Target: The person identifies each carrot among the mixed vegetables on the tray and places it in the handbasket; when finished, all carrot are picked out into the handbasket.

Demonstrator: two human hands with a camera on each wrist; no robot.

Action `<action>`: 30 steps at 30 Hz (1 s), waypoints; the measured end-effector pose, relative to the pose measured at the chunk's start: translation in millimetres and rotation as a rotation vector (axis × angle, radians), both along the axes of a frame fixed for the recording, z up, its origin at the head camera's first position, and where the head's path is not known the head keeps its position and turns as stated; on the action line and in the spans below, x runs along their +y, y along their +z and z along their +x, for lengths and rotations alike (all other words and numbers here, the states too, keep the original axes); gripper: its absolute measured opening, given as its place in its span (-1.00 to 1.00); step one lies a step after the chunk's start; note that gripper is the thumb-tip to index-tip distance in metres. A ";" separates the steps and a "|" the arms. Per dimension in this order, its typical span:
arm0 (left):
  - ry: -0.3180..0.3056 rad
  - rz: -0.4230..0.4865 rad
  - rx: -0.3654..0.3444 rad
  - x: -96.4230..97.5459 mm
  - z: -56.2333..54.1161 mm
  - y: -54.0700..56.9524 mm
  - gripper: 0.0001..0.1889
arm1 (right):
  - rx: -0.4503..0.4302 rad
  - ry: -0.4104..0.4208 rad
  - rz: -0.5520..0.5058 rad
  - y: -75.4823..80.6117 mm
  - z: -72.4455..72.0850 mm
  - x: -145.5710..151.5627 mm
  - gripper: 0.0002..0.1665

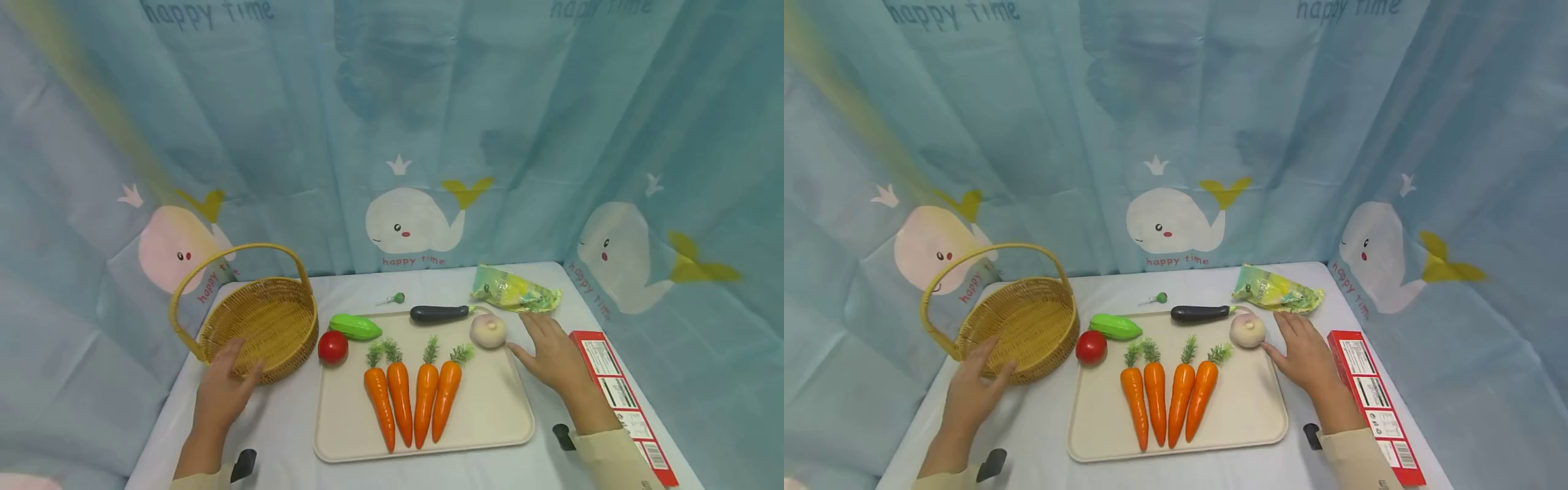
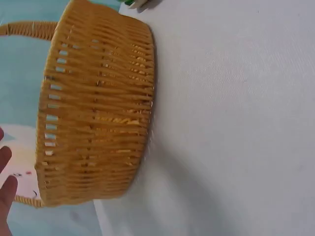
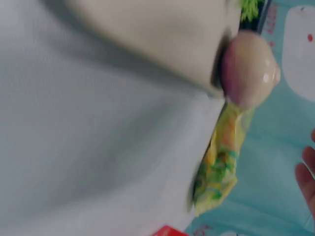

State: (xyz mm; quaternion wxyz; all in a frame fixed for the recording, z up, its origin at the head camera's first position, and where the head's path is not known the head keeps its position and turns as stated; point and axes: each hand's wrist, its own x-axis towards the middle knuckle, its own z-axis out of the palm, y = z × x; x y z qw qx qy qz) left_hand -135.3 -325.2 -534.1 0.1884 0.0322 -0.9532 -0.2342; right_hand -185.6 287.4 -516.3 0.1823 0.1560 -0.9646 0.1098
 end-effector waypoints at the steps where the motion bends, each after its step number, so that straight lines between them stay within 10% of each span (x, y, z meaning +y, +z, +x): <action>1: 0.057 0.047 0.020 -1.9 1.2 -0.8 -0.33 | -0.003 -0.008 -0.025 -1.7 0.6 -4.4 -0.14; 5: 0.226 0.167 0.083 -6.6 3.6 -4.6 -0.43 | -0.071 -0.060 -0.143 -7.1 5.1 -20.9 -0.28; 11: 0.356 0.384 -0.011 -9.8 4.6 -14.9 -0.24 | -0.309 -0.114 -0.351 -14.3 13.7 -48.4 -0.34; 19: 0.350 0.826 -0.064 -15.6 -7.1 -27.8 -0.18 | -0.569 -0.143 -0.448 -33.7 21.9 -81.1 -0.34; 30: 0.305 1.052 0.007 -11.0 -8.0 -50.3 -0.20 | -0.704 -0.192 -0.437 -52.6 25.3 -116.4 0.03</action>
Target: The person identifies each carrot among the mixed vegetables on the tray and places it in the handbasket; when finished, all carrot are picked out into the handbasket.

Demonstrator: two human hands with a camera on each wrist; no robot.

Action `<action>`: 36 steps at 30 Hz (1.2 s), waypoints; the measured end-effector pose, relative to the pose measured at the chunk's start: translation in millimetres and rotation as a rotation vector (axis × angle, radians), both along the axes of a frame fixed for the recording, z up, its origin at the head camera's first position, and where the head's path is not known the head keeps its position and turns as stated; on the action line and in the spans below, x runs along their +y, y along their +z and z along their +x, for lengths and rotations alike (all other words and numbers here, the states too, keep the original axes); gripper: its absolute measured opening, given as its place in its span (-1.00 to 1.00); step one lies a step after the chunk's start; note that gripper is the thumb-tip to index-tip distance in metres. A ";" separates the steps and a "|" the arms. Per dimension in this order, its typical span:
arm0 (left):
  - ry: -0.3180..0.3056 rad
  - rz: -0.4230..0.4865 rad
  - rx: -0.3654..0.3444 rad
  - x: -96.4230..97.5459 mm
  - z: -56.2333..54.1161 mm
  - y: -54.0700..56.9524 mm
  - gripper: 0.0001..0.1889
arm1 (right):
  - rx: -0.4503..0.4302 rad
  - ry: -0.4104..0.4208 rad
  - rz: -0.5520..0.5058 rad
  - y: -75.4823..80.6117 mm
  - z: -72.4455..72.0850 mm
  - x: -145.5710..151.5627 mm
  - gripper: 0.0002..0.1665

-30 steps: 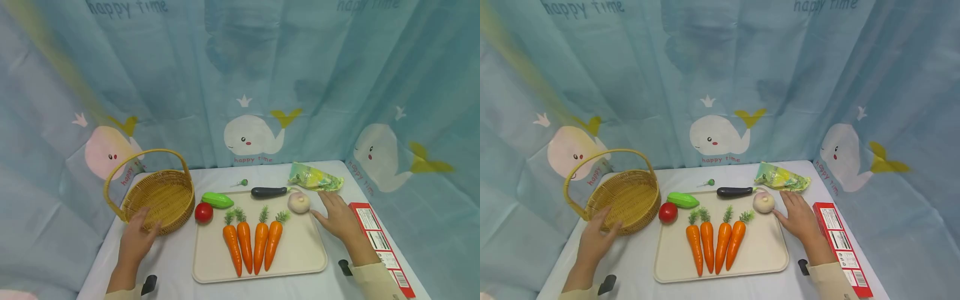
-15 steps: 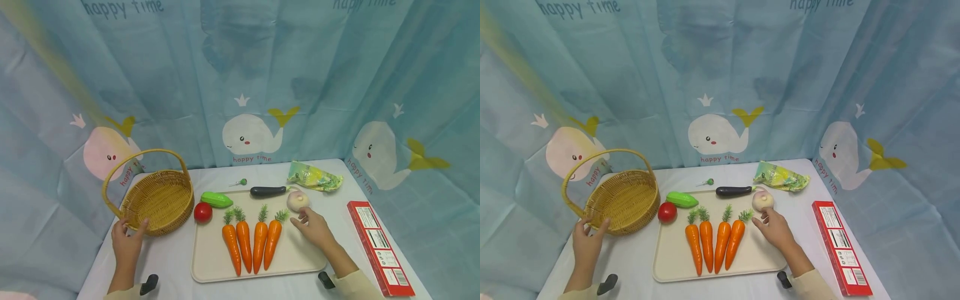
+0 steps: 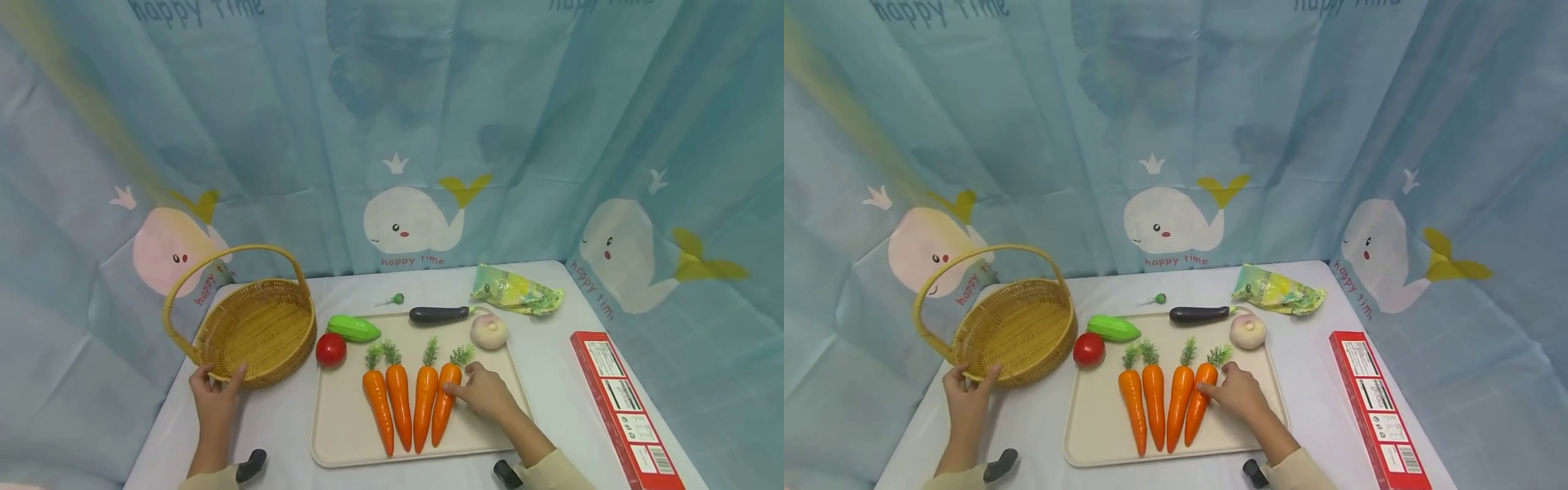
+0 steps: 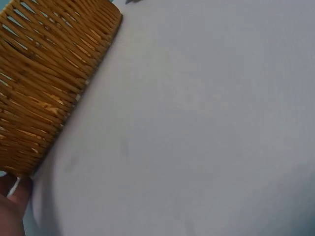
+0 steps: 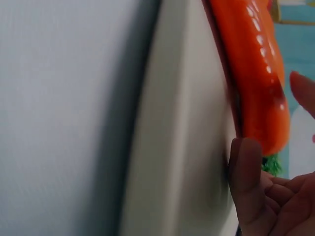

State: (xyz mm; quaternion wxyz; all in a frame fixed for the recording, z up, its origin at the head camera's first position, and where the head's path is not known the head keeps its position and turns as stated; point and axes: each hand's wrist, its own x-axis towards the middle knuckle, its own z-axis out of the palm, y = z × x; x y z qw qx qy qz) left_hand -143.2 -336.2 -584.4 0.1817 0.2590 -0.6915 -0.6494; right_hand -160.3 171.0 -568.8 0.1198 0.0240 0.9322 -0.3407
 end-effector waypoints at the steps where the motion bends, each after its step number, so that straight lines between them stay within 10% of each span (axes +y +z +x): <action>1: -0.002 0.023 0.029 -0.8 1.9 -2.8 -0.21 | -0.009 0.001 0.006 -1.7 1.4 -2.7 0.06; 9: 0.021 0.027 0.175 -3.9 14.0 -23.9 -0.17 | -0.007 0.025 -0.063 -9.3 11.1 -13.8 -0.10; 16: 0.018 0.029 0.274 -1.4 17.4 -21.1 -0.17 | -0.019 -0.006 -0.200 -7.2 9.0 -10.3 -0.18; 21: 0.027 0.038 0.346 -4.7 14.2 -30.0 -0.17 | -0.065 -0.035 -0.411 -7.2 3.2 -0.7 -0.15; 26: 0.014 0.028 0.331 -4.5 12.5 -29.0 -0.17 | -0.121 -0.012 -0.639 -3.8 -6.8 4.6 -0.36; 36: -0.019 0.022 0.301 -1.3 5.2 -30.8 -0.17 | -0.109 0.126 -0.759 18.5 -31.5 -17.2 -0.45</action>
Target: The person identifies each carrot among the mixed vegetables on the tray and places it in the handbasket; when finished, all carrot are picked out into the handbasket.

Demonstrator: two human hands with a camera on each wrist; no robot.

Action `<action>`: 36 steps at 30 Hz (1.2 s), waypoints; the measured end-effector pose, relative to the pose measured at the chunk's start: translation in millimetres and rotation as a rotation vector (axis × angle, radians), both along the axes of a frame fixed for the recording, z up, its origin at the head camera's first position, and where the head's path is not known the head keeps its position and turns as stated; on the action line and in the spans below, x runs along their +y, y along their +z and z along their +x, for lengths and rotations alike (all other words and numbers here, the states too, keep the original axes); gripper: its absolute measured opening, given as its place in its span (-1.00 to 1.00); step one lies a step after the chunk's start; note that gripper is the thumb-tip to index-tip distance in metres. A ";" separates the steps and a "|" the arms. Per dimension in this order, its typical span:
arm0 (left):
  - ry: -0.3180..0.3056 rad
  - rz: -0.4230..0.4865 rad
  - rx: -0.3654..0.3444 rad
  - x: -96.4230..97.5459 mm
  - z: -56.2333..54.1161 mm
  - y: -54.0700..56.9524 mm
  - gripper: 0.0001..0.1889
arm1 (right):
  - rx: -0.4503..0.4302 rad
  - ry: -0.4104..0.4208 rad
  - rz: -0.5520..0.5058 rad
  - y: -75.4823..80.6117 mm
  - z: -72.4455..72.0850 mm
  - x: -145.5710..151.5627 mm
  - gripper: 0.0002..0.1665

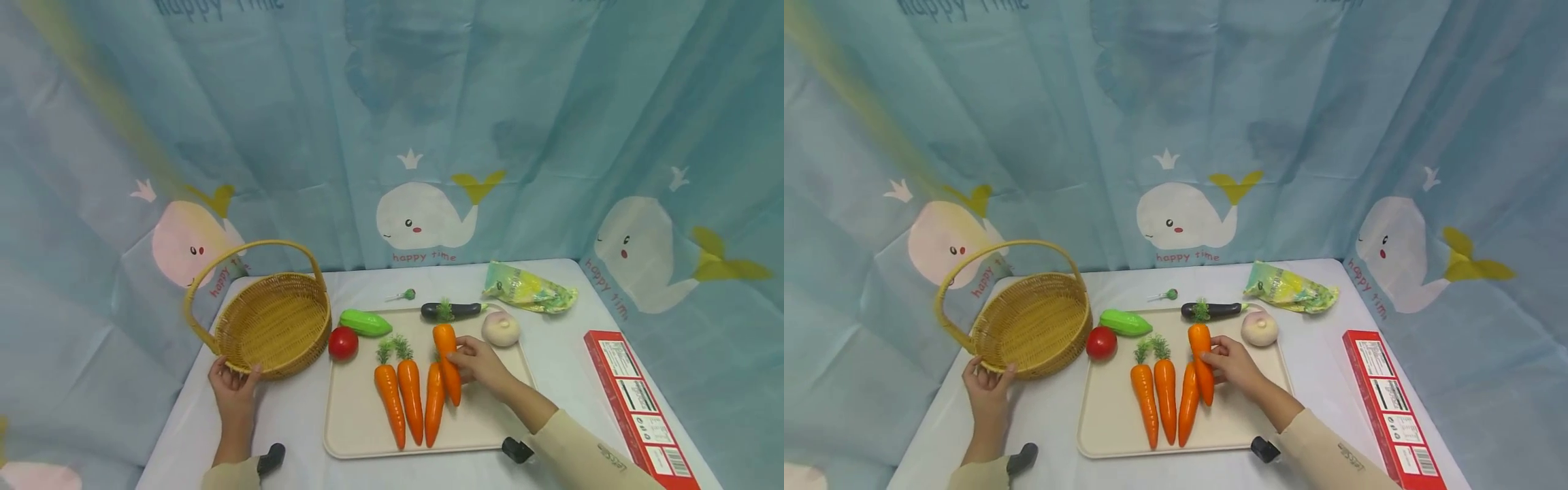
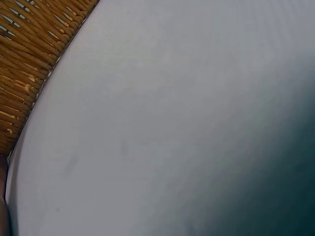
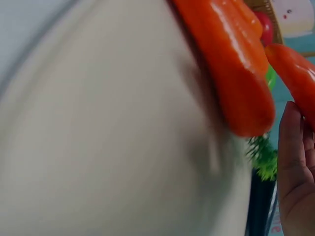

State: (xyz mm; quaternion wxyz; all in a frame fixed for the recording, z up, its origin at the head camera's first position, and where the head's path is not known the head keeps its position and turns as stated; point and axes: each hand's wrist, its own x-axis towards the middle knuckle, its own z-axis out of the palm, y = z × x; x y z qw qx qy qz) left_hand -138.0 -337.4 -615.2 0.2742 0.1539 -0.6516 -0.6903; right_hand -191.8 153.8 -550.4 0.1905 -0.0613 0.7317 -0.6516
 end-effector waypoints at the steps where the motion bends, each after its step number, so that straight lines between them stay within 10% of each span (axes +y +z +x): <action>1: -0.005 -0.009 -0.005 0.7 0.2 0.2 -0.16 | 0.004 0.004 -0.003 2.5 -2.6 -4.5 -0.45; 36: -0.003 -0.097 -0.055 5.6 8.5 13.5 -0.14 | 0.133 0.294 0.167 63.9 -72.6 -227.9 -0.49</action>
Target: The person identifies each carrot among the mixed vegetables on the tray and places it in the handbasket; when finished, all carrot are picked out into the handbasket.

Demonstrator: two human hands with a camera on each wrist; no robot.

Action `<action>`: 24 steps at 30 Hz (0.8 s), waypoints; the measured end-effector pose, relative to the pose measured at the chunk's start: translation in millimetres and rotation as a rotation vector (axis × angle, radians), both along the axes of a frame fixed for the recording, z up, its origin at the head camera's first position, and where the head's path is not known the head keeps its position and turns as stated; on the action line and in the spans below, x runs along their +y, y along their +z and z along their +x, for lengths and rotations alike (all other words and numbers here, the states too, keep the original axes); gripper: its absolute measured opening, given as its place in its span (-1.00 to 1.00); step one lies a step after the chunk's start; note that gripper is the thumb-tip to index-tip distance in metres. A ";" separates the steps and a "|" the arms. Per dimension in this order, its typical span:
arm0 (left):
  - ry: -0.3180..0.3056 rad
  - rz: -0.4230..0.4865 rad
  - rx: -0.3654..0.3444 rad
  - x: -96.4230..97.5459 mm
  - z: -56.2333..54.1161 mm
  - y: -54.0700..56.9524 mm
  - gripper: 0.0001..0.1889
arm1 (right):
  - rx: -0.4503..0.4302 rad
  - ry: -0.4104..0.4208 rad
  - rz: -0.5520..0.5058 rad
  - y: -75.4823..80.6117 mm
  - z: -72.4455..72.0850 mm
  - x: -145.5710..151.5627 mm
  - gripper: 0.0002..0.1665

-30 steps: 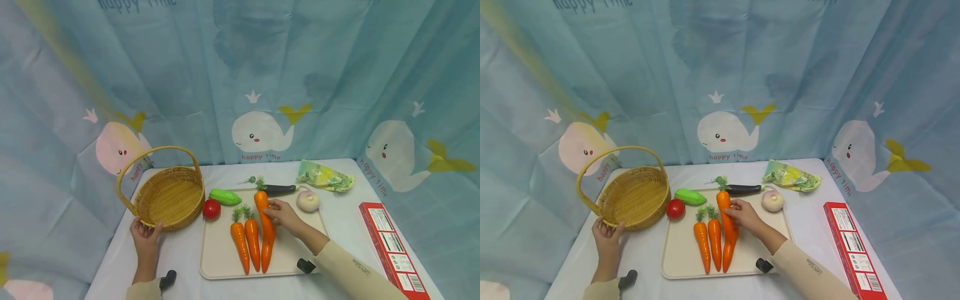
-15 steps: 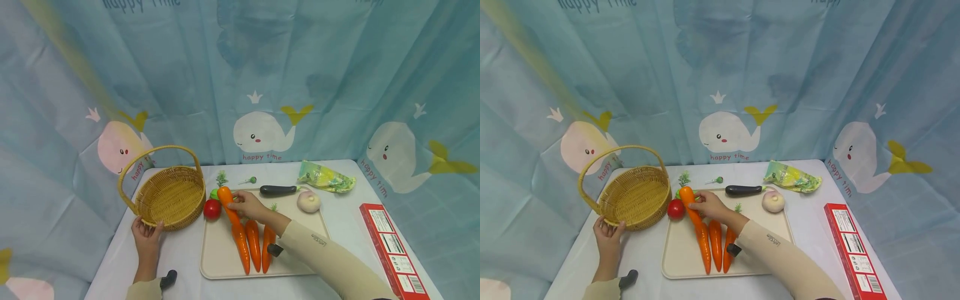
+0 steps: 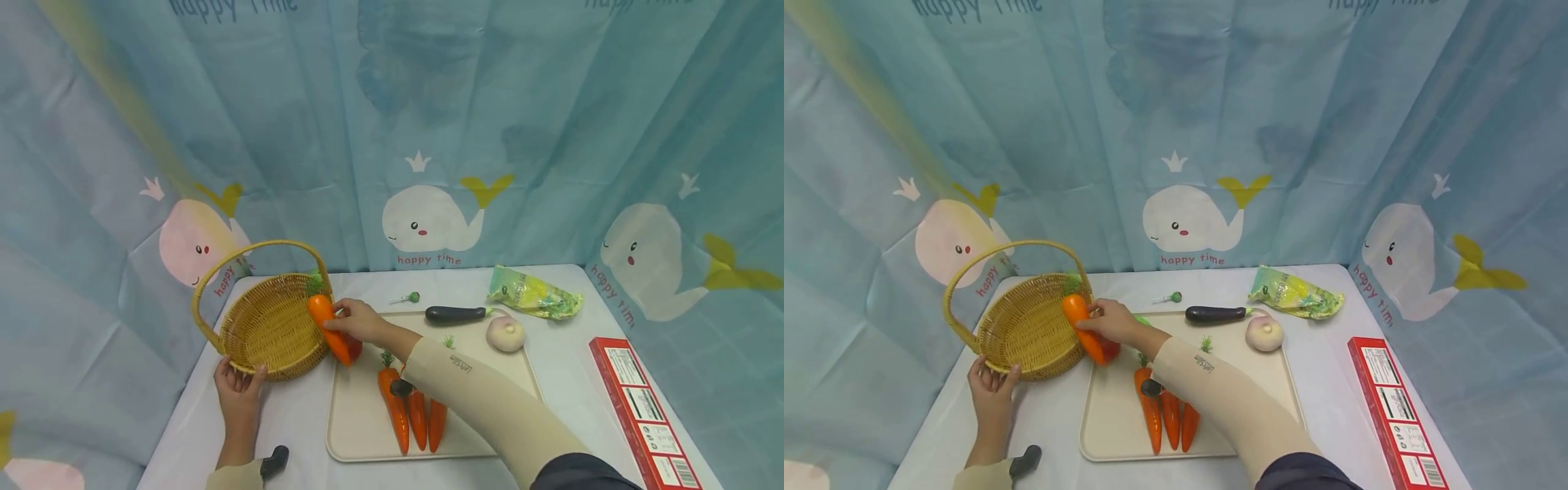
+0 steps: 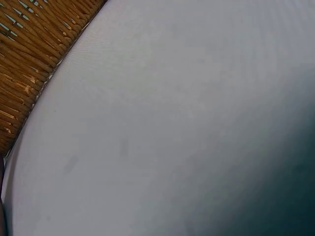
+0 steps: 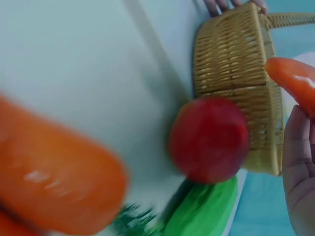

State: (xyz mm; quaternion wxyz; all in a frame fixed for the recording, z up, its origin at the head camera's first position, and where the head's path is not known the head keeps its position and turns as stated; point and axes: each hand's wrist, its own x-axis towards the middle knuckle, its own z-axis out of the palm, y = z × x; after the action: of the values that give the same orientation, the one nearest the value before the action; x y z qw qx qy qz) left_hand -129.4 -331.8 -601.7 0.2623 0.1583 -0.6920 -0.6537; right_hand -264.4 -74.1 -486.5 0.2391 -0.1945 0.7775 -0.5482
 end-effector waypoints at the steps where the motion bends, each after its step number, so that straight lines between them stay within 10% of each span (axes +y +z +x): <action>1: 0.003 -0.003 0.004 0.1 0.0 -0.7 -0.14 | 0.002 0.004 -0.008 0.0 -2.0 -5.9 -0.48; 8: -0.001 0.001 -0.008 6.4 4.2 13.3 -0.13 | -0.068 0.016 -0.092 2.9 -9.2 -49.8 -0.40; 17: 0.022 0.022 0.017 1.0 -5.1 -13.3 -0.14 | 0.039 -0.016 -0.099 11.6 -16.1 -88.0 -0.42; 24: 0.039 0.010 0.023 -4.5 -5.9 -15.9 -0.14 | 0.085 -0.068 0.013 -13.4 -9.5 -104.8 -0.40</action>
State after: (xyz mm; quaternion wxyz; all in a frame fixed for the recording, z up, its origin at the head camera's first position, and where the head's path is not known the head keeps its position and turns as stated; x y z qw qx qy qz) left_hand -135.3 -336.3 -617.6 0.2821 0.1658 -0.6824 -0.6536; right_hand -273.8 -178.9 -499.9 0.1885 -0.1896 0.7965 -0.5423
